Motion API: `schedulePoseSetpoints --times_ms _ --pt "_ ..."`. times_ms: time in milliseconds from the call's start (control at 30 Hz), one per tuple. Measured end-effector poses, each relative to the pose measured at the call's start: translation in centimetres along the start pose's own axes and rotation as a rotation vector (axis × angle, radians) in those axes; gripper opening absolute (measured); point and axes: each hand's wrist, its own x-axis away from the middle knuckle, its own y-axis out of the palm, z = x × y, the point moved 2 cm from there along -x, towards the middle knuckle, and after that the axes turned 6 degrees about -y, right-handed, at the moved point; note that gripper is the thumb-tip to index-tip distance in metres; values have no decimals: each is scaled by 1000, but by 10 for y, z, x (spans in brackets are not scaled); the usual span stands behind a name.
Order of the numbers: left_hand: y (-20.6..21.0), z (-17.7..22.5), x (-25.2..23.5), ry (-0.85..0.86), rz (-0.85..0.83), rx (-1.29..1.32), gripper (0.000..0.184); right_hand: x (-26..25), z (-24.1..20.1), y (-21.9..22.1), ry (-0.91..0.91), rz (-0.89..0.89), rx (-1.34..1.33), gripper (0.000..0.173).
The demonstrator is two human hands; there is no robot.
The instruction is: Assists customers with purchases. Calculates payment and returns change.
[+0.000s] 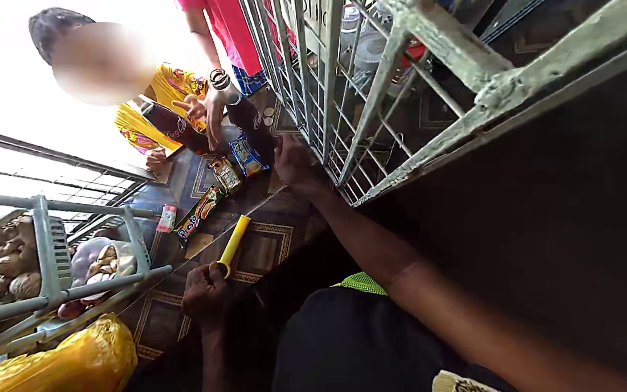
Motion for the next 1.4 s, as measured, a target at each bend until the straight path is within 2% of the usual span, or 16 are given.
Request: schedulePoseSetpoints --times_ms 100,133,400,633,733,900,1033,1133,1233,1400 --pt "-2 0 0 -9 7 3 35 -36 -10 0 162 -213 10 60" --pt "-2 0 1 -11 13 4 34 -44 -11 3 162 -250 9 63" --pt "1 -5 0 5 39 35 33 -53 -16 22 81 -264 37 51" --pt "-1 -7 -1 19 51 47 31 -61 -20 34 51 -315 90 51" --pt "-1 -6 -1 15 54 40 31 -63 -17 39 19 -303 86 50" --pt "0 -5 0 -2 63 28 32 -54 -13 32 17 -281 21 63" --pt "0 -5 1 -4 76 27 33 -43 -1 15 151 -77 0 43" --pt "1 -5 1 0 78 25 32 -42 -8 4 221 -75 100 40" --pt "1 -6 0 -8 60 39 33 -45 -13 9 196 -68 158 42" --pt "1 -8 1 -9 72 58 33 -64 -9 28 53 -7 263 40"
